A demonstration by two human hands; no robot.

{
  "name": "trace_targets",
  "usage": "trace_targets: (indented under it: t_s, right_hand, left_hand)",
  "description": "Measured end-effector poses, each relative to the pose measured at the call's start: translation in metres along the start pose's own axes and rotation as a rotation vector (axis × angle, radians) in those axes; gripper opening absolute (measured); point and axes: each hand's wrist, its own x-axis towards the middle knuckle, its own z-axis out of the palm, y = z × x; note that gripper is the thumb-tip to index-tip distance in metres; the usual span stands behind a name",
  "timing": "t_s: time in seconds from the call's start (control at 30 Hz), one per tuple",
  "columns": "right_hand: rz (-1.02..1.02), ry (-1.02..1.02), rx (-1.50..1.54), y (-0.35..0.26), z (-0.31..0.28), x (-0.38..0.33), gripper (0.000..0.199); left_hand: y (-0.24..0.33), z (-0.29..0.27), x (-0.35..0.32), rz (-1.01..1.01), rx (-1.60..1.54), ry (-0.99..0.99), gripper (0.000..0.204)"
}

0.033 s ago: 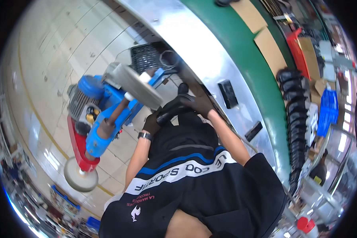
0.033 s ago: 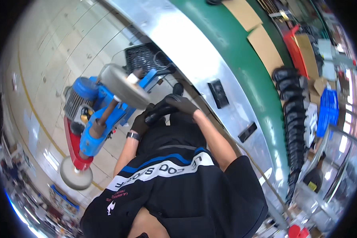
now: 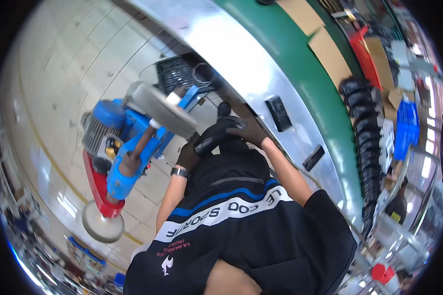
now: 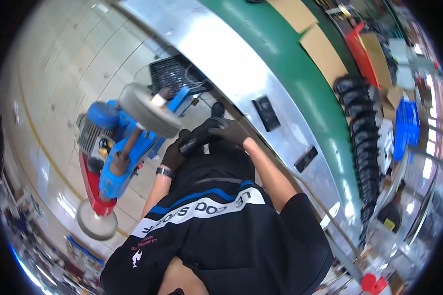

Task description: The person uses a rotating buffing machine to polish the exterior of black leather boots. They pick up boots from a green conveyor belt, press them against the spinning wheel to smooth the surface, and then place them back on the belt. The process is repeated for multiple boots throughout the clip.

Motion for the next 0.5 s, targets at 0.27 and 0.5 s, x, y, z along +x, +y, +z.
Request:
trace_targets:
  t_s: [0.27, 0.5]
  right_hand:
    - [-0.126, 0.594, 1.001, 0.038, -0.173, -0.132, 0.047]
    - [-0.454, 0.721, 1.49, 0.098, -0.309, -0.045, 0.044]
  left_hand:
    - [0.186, -0.062, 0.014, -0.3, -1.349, -0.293, 0.071]
    - [0.217, -0.074, 0.084, -0.315, -0.861, -0.149, 0.06]
